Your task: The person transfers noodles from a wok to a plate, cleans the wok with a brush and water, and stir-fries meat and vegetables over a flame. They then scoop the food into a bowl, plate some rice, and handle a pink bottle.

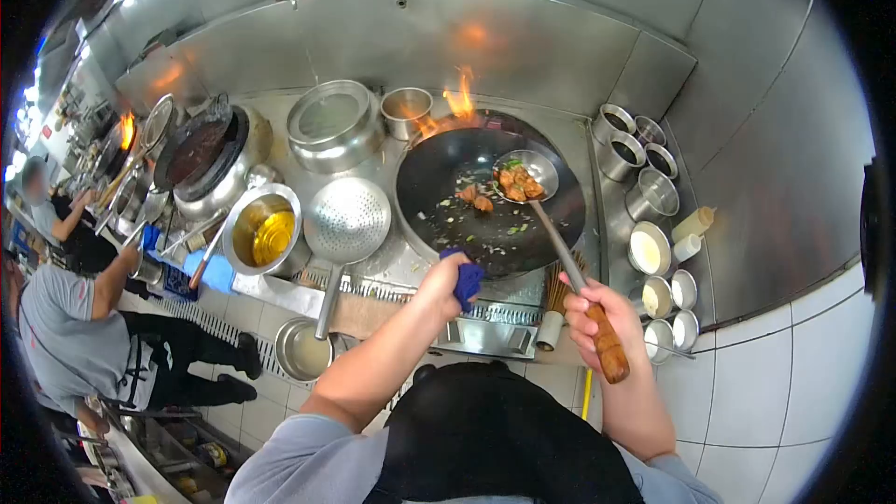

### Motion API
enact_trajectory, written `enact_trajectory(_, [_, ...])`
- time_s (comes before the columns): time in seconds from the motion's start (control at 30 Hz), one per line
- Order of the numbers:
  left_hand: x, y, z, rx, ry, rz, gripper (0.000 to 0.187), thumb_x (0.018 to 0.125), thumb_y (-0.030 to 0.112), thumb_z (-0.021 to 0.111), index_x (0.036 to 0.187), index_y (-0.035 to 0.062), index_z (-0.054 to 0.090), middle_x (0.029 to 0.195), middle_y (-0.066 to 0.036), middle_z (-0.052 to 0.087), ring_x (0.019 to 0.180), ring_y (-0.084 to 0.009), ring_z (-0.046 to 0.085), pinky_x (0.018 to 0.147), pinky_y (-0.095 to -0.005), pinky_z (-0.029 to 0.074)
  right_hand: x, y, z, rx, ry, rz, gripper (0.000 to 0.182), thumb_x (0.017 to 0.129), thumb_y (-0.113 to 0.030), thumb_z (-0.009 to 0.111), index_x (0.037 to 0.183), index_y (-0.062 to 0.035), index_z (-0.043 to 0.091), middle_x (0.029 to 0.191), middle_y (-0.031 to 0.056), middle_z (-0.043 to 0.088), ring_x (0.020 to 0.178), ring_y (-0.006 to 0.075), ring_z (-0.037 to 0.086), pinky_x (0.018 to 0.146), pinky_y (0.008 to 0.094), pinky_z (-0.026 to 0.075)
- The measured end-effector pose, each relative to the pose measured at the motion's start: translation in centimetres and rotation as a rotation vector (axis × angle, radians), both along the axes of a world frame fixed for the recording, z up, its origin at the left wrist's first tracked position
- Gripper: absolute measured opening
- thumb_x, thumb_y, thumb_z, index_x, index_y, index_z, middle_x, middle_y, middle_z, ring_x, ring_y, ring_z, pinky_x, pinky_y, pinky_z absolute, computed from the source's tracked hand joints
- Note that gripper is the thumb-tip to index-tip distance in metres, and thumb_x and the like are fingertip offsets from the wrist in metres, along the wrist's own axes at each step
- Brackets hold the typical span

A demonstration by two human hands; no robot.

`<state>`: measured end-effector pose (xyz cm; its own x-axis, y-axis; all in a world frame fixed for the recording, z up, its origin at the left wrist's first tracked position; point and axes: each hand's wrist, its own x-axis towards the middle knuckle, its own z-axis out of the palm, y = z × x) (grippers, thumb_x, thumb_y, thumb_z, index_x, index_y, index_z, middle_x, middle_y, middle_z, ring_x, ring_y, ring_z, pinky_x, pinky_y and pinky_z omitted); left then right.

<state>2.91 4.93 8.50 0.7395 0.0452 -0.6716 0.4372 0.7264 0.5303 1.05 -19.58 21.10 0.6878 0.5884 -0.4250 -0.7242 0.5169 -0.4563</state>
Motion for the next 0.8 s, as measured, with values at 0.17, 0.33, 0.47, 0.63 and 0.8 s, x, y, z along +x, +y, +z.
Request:
enact_trajectory(0.17, [0.1, 1.6, 0.0, 0.133, -0.045, -0.026, 0.012, 0.078, 0.017, 0.053, 0.082, 0.0056, 0.053, 0.065, -0.009, 0.055, 0.047, -0.0235, 0.052, 0.042, -0.0397, 0.041, 0.2, -3.0, -0.8, -0.291, -0.119, -0.023, 0.03, 0.089, -0.013, 0.049, 0.117, -0.0018, 0.05, 0.073, 0.0027, 0.048, 0.046, 0.0097, 0.044, 0.034, 0.024, 0.036])
enact_trajectory(0.33, [-5.2, -0.5, -8.8, 1.069, -0.377, -0.005, 0.042, 0.078, 0.013, 0.056, 0.116, -0.0025, 0.048, 0.1, -0.018, 0.061, 0.096, -0.0296, 0.061, 0.084, -0.0382, 0.048, 0.6, -1.8, -2.4, -0.67, -0.228, 0.115, 0.009, 0.087, -0.012, 0.054, 0.09, -0.0066, 0.048, 0.063, 0.0034, 0.05, 0.048, 0.0143, 0.051, 0.038, 0.0307, 0.041])
enact_trajectory(0.47, [-7.0, -2.6, -5.5, 0.915, -0.386, -0.017, 0.038, 0.076, 0.01, 0.055, 0.113, -0.0017, 0.05, 0.097, -0.016, 0.062, 0.092, -0.0272, 0.061, 0.082, -0.0373, 0.048, -2.4, 0.0, 1.1, -0.216, -0.037, 0.066, 0.018, 0.089, -0.01, 0.048, 0.106, -0.0046, 0.048, 0.072, 0.0032, 0.05, 0.046, 0.0114, 0.046, 0.035, 0.0278, 0.038])
enact_trajectory(0.63, [-3.4, -1.8, 0.1, 0.284, -0.025, -0.002, 0.021, 0.077, 0.007, 0.052, 0.098, 0.0034, 0.05, 0.077, -0.011, 0.057, 0.053, -0.0205, 0.054, 0.042, -0.0346, 0.045, -1.9, -0.9, -1.5, 0.203, 0.239, 0.07, 0.028, 0.092, -0.011, 0.045, 0.117, 0.0004, 0.049, 0.075, 0.0036, 0.047, 0.049, 0.0095, 0.043, 0.034, 0.0251, 0.036])
enact_trajectory(0.8, [-5.2, -0.8, -0.7, 0.048, 0.046, -0.154, 0.019, 0.076, 0.012, 0.056, 0.092, 0.0024, 0.053, 0.069, -0.009, 0.057, 0.05, -0.0205, 0.054, 0.041, -0.0333, 0.043, -3.4, -3.9, -1.8, 0.072, 0.171, 0.082, 0.035, 0.091, -0.009, 0.045, 0.123, 0.0026, 0.047, 0.074, 0.0045, 0.046, 0.048, 0.0099, 0.043, 0.034, 0.025, 0.036])
